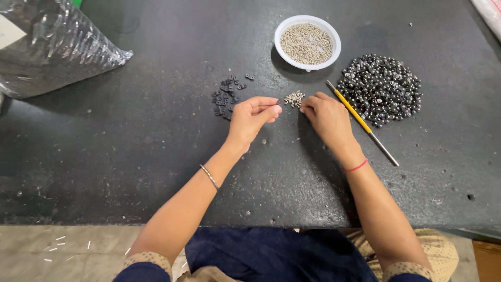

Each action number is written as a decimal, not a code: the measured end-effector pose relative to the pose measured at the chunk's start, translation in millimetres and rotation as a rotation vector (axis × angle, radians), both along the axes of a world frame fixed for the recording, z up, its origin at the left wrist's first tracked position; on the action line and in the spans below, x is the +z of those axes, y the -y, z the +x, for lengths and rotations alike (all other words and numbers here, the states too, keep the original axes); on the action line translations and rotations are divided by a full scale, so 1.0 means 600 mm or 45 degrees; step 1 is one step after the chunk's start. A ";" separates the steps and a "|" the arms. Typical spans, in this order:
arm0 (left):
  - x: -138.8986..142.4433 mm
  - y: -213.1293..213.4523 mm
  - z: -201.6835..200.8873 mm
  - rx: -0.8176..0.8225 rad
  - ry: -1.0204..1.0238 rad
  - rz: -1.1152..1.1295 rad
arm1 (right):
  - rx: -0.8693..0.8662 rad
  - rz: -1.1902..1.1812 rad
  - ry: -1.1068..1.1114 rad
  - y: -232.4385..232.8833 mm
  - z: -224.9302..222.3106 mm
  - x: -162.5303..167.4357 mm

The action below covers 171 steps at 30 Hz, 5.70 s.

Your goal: The person sits at a workbench and assembles small metal components by hand, using a yellow-handled tool to press or adjust parts. They repeatedly pick up dark and silver pieces, align them, and place them into a growing pile of assembled units.

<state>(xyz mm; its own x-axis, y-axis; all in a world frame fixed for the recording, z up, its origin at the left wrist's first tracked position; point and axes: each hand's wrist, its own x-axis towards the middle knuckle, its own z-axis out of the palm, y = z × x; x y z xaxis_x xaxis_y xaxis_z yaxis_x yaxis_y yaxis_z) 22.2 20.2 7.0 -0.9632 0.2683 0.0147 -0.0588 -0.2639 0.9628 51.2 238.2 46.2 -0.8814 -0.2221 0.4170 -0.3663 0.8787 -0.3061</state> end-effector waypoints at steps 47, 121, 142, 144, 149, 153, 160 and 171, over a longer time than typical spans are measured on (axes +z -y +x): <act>0.011 0.003 0.009 -0.089 -0.108 -0.098 | 0.276 -1.178 0.643 0.022 -0.002 0.006; -0.048 0.129 -0.106 0.710 -0.664 -1.407 | -0.095 -0.481 -0.196 -0.068 -0.022 0.009; -0.002 0.032 -0.090 0.041 -0.774 -1.319 | 0.002 -0.449 0.034 -0.057 -0.030 -0.006; 0.003 0.034 -0.080 0.194 -0.613 -0.928 | 0.030 -0.476 0.021 -0.052 -0.027 0.000; 0.017 0.030 -0.044 0.686 -0.327 -0.174 | 0.022 -0.457 0.038 -0.045 -0.020 0.011; 0.034 0.032 -0.021 0.720 -0.580 -0.760 | 0.078 -0.434 0.032 -0.033 -0.019 0.015; 0.033 0.028 -0.015 0.687 -0.962 -1.150 | 0.093 -0.414 0.081 -0.026 -0.011 0.022; 0.017 0.018 -0.015 0.571 -0.986 -1.270 | 0.080 -0.462 0.102 -0.023 -0.008 0.010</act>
<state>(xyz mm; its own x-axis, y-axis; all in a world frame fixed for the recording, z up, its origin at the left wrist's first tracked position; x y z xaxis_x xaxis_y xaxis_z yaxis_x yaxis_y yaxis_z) 13.4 9.7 17.1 -0.8028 0.1492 0.5772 0.4915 0.7135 0.4993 46.2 252.0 52.2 -0.9036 -0.1274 0.4090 -0.3785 0.6845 -0.6230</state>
